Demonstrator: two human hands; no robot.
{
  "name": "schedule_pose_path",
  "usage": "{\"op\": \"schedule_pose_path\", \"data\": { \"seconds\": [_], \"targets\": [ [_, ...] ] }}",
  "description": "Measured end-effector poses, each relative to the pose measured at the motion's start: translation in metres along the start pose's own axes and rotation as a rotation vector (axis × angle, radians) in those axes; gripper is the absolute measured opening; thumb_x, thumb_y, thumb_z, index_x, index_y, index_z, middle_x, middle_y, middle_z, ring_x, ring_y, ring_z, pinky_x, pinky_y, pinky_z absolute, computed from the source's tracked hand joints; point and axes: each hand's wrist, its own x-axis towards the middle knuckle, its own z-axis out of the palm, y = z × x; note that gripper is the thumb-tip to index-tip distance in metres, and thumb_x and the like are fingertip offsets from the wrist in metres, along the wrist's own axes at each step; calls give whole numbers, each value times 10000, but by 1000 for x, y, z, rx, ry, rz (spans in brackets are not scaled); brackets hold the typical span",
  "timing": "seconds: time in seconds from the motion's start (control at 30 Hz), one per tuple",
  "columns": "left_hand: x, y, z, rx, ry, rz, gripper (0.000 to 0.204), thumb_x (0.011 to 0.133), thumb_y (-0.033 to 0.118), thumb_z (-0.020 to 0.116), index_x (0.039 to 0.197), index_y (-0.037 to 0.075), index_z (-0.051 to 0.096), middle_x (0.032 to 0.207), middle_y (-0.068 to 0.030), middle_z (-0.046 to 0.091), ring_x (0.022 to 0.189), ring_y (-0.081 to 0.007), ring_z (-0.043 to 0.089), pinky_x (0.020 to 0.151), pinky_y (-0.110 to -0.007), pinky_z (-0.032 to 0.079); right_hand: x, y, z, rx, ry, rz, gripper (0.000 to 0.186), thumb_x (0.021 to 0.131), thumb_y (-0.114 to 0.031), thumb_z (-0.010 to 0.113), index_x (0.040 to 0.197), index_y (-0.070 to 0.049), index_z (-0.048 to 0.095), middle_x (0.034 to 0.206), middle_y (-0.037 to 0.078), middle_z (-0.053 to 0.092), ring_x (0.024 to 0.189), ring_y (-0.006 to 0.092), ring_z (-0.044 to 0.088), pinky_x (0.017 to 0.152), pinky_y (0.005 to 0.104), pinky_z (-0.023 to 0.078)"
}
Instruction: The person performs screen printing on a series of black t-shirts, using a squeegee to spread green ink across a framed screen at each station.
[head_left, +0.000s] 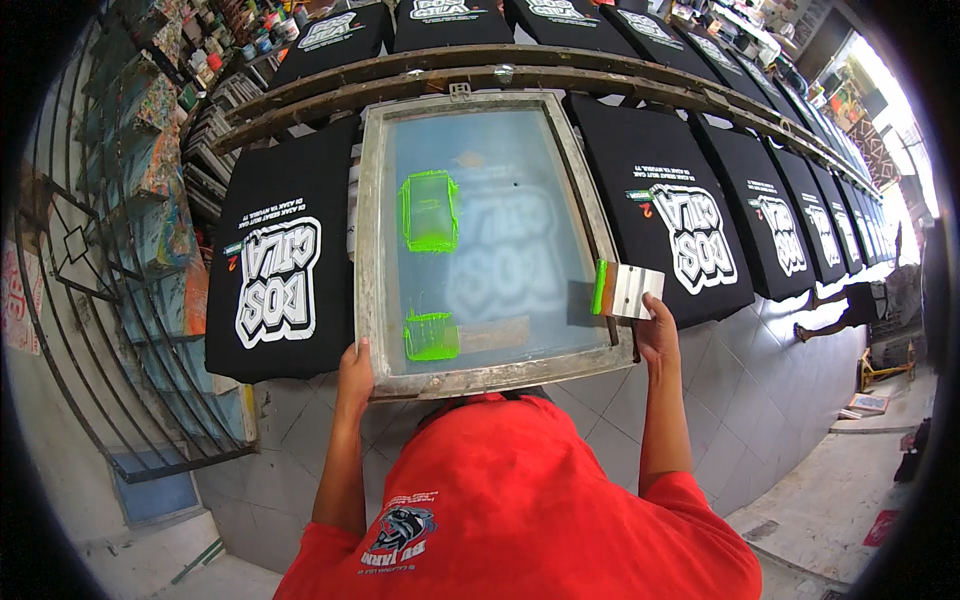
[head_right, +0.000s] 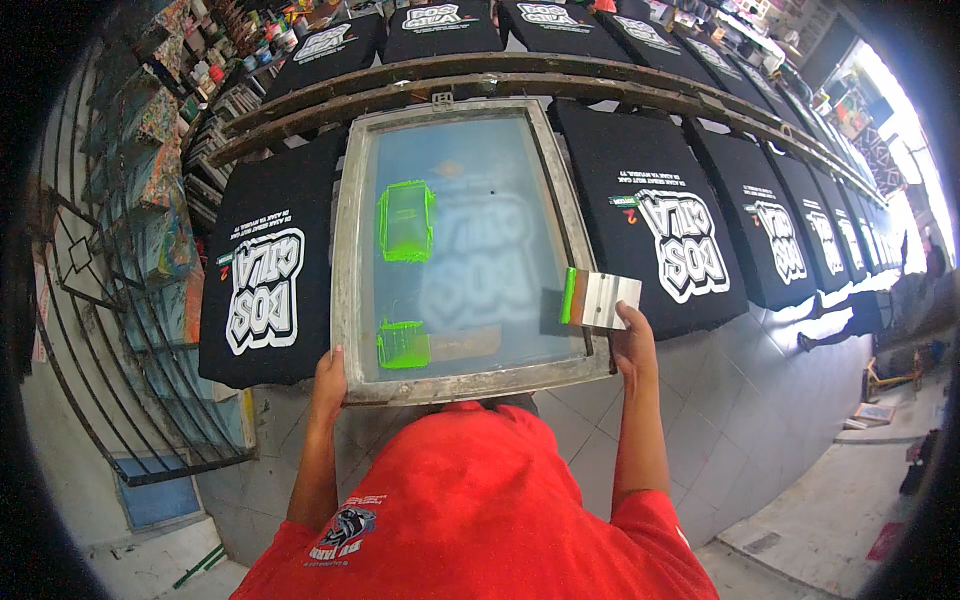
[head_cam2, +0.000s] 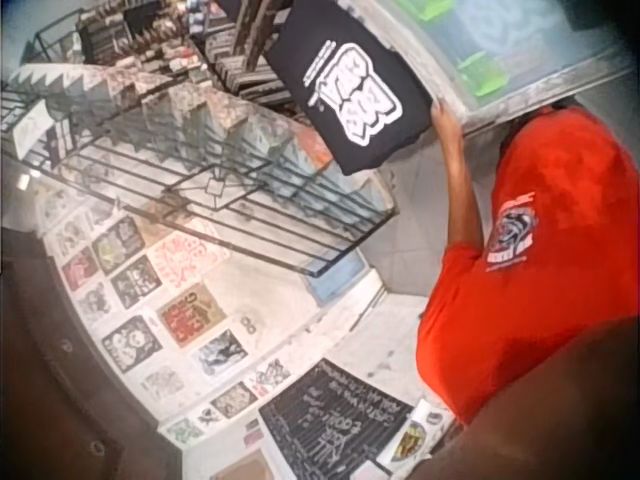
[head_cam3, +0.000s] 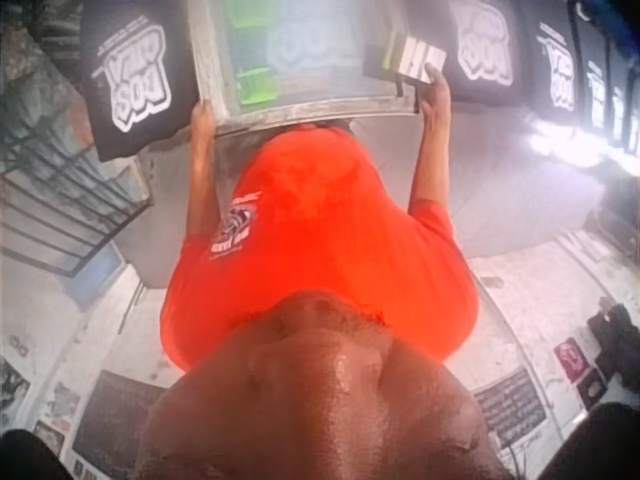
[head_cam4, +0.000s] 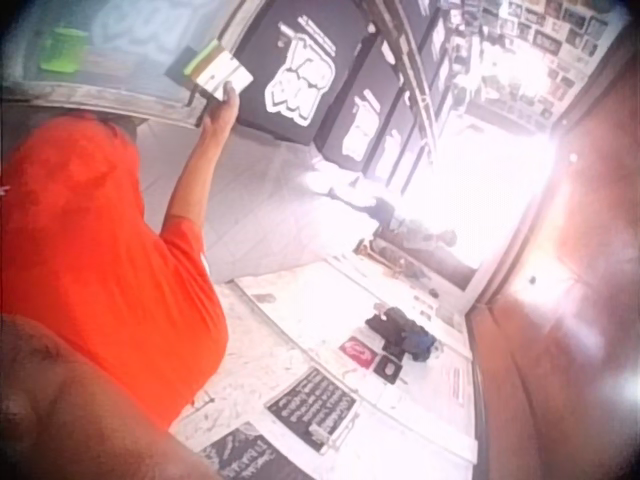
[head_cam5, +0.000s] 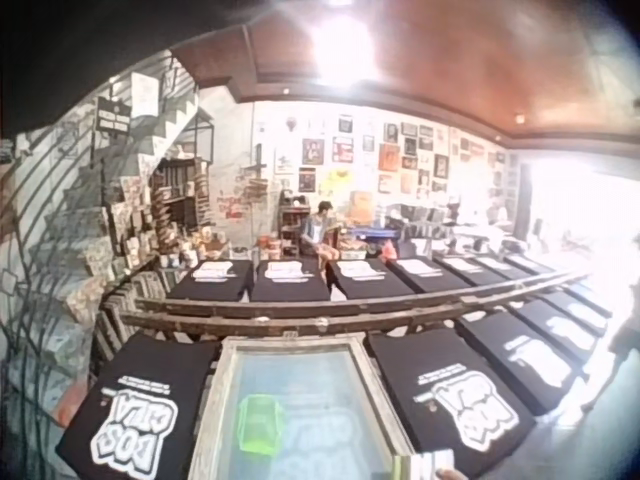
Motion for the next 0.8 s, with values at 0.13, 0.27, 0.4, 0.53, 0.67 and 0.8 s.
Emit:
{"op": "schedule_pose_path", "data": {
  "seconds": [0.13, 0.27, 0.4, 0.53, 0.67, 0.8],
  "targets": [
    [1, 1, 3, 135, 31, -57, 451, 979, 326, 405, 1104, -71, 579, 985, -182, 652, 899, -256, 608, 820, -352, 445, 2, 5, -8, 7, -42, 15, 501, 802, -280, 653, 1225, -41, 530, 1181, 63, 599, 1112, 225, 536, 1006, 379, 349],
    [6, -11, 6, 188, 46, -42, 472, 969, 351, 417, 1110, -69, 580, 1000, -213, 641, 923, -293, 606, 829, -366, 440, 6, 21, -12, -5, 10, -48, 496, 801, -274, 650, 1223, -42, 531, 1181, 65, 599, 1111, 223, 536, 1008, 375, 344],
    [4, -12, 4, 122, 30, -37, 473, 969, 365, 414, 1105, -63, 565, 962, -220, 637, 911, -311, 602, 821, -374, 438, 8, 25, -21, 63, 46, -105, 477, 806, -255, 649, 1216, -44, 527, 1190, 70, 589, 1132, 223, 520, 1007, 373, 352],
    [7, -23, -10, 223, 15, -17, 472, 961, 390, 428, 1135, -44, 490, 945, -210, 625, 893, -310, 598, 817, -383, 436, 3, 16, -11, 121, 128, -194, 453, 819, -231, 644, 1215, -54, 513, 1206, 65, 572, 1145, 219, 506, 1029, 399, 341],
    [-24, -14, -9, 190, 32, 89, 425, 945, 340, 477, 1173, -18, 445, 991, -217, 605, 936, -330, 586, 831, -402, 431, -11, 0, 40, 32, 78, -246, 462, 831, -219, 623, 1226, -18, 493, 1195, 80, 564, 1128, 229, 516, 1007, 399, 341],
    [-36, -15, 13, 201, 238, 300, 381, 908, 228, 546, 1196, -2, 448, 1036, -220, 593, 981, -365, 570, 842, -419, 430, 16, -5, 110, -207, -98, -211, 381, 829, -230, 630, 1129, -6, 558, 1072, 76, 609, 993, 183, 574, 882, 339, 425]
  ]
}}
